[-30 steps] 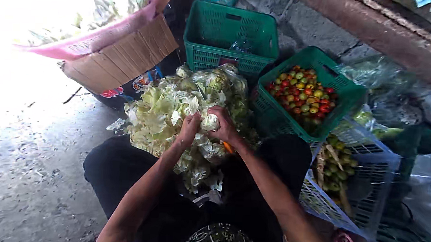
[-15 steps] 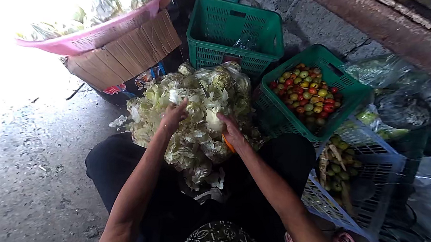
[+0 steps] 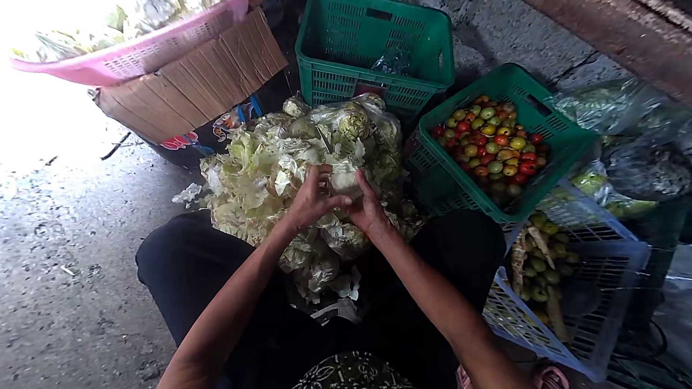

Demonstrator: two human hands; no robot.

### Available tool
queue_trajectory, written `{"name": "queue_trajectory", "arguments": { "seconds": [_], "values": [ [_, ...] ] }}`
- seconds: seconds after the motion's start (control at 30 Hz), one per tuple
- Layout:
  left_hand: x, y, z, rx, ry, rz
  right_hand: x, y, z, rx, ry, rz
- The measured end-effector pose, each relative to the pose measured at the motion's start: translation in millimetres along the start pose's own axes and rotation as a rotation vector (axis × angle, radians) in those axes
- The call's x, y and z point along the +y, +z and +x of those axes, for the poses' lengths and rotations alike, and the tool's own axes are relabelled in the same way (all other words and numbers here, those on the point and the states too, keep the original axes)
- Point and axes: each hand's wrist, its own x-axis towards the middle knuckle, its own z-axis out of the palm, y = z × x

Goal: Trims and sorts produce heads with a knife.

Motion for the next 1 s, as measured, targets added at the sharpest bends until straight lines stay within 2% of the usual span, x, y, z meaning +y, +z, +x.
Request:
{"name": "queue_trajectory", "arguments": {
  "seconds": [0.1,0.3,0.5,0.63,0.7,0.83,1.0],
  "values": [
    [-8,9,0,0.027,0.064,0.167,4,-1,2,0.074,-0.008,-0.017],
    [-9,4,3,0.097,0.204,0.369,-1,3,0,0.104,-0.016,-0.03],
    [-2,2,1,0.136,0.106,0.144,-1,1,1,0.101,-0.083,0.013],
    [0,-11,1,0.044,-0.156,-0.083,-3,0,-1,0.04,-0.139,0.076],
    [-1,-12,1,0.064,-0.171,-0.166,-3,2,-2,0.035,-0.166,0.083],
    [-5,-5,0,0.156,-0.055,-0.19,-1,-1,1,0.052,-0.186,-0.004],
    [-4,9,-3,0.256,0.266,0.154,-1,1,2,0.095,-0.197,0.09]
  ]
}}
